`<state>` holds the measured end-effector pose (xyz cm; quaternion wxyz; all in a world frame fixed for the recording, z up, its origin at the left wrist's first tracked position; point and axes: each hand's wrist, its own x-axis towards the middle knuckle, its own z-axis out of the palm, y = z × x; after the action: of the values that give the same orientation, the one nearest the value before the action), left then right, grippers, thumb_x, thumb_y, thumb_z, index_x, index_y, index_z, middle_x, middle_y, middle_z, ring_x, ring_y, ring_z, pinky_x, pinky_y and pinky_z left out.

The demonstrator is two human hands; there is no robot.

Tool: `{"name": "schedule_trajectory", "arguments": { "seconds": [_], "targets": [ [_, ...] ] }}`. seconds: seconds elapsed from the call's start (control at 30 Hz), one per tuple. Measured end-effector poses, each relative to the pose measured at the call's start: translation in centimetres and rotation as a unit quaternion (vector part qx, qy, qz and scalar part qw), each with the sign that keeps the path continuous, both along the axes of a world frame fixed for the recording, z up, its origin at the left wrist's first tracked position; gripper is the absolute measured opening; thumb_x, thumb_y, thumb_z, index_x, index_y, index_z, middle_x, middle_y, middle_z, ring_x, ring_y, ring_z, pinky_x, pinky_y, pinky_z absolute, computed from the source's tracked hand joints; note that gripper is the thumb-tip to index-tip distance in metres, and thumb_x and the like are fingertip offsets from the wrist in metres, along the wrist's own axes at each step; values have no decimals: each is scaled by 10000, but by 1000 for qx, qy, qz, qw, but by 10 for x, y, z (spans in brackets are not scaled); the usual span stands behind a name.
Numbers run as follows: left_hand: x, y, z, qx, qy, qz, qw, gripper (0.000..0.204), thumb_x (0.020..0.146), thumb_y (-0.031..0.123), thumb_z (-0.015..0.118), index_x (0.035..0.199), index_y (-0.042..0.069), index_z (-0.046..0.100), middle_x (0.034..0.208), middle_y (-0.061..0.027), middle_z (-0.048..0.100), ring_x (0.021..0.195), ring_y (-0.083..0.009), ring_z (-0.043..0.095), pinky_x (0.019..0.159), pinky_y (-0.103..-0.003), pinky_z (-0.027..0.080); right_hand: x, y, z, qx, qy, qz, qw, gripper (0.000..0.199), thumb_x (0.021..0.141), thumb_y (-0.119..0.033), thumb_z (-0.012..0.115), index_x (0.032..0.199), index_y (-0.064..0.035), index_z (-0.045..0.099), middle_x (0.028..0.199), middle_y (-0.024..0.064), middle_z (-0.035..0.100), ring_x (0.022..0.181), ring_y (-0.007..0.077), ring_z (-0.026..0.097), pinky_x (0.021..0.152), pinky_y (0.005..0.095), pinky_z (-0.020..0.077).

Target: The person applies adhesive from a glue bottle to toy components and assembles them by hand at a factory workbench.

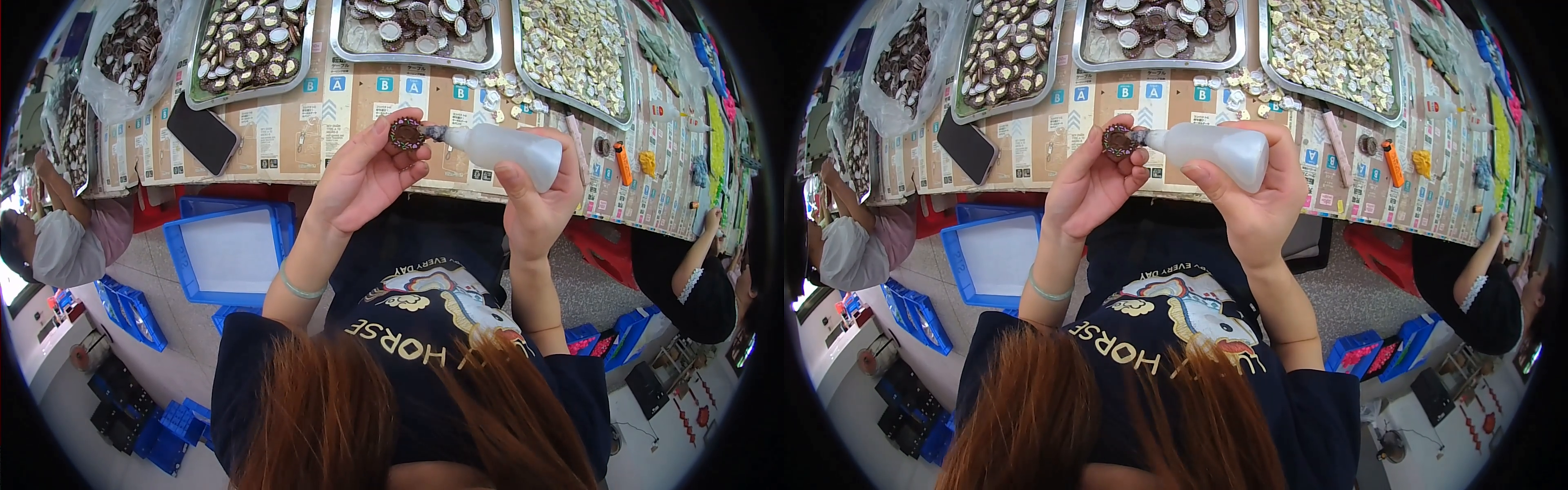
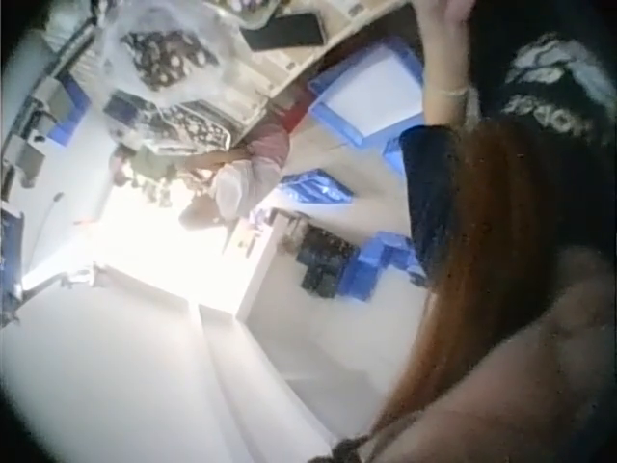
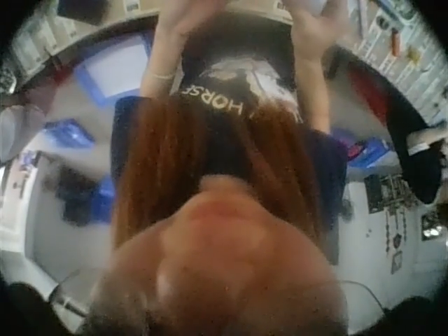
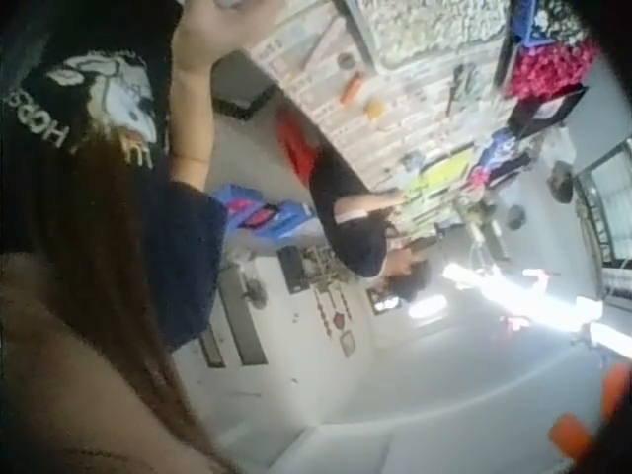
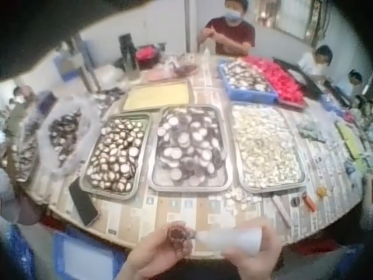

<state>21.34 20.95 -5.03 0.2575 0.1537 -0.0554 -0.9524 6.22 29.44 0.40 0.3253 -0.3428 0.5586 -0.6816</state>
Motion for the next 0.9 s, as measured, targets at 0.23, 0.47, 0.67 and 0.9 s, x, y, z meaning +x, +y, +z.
{"name": "schedule_trajectory", "arguments": {
  "seconds": [0.23,0.47,0.67,0.9],
  "targets": [
    [2,3,-1,0,-14,13,1000,345,871,244,429,1130,17,414,1019,-100,514,876,-192,521,789,-309,437,0,1,1,5,0,-1,1000,332,663,-52,701,912,-26,483,837,42,547,758,95,530,646,202,436],
    [0,3,0,-2,-10,10,1000,346,872,248,426,1129,18,409,1038,-126,504,877,-188,524,796,-315,441,-2,0,-1,-1,-10,9,1000,342,658,-55,706,914,-22,482,844,44,545,756,94,529,643,206,442],
    [-2,2,0,-10,-3,8,1000,343,877,240,414,1132,12,405,1063,-137,495,880,-180,530,801,-312,441,-5,1,-2,-1,4,20,1000,343,652,-61,712,906,-20,486,832,42,545,746,93,530,630,197,445],
    [-2,3,0,-13,-17,14,1000,344,874,239,422,1135,17,404,1064,-133,496,880,-176,528,810,-309,435,-6,2,-1,4,30,29,999,349,643,-78,723,898,-18,493,822,42,550,739,94,535,628,202,449]
  ]
}}
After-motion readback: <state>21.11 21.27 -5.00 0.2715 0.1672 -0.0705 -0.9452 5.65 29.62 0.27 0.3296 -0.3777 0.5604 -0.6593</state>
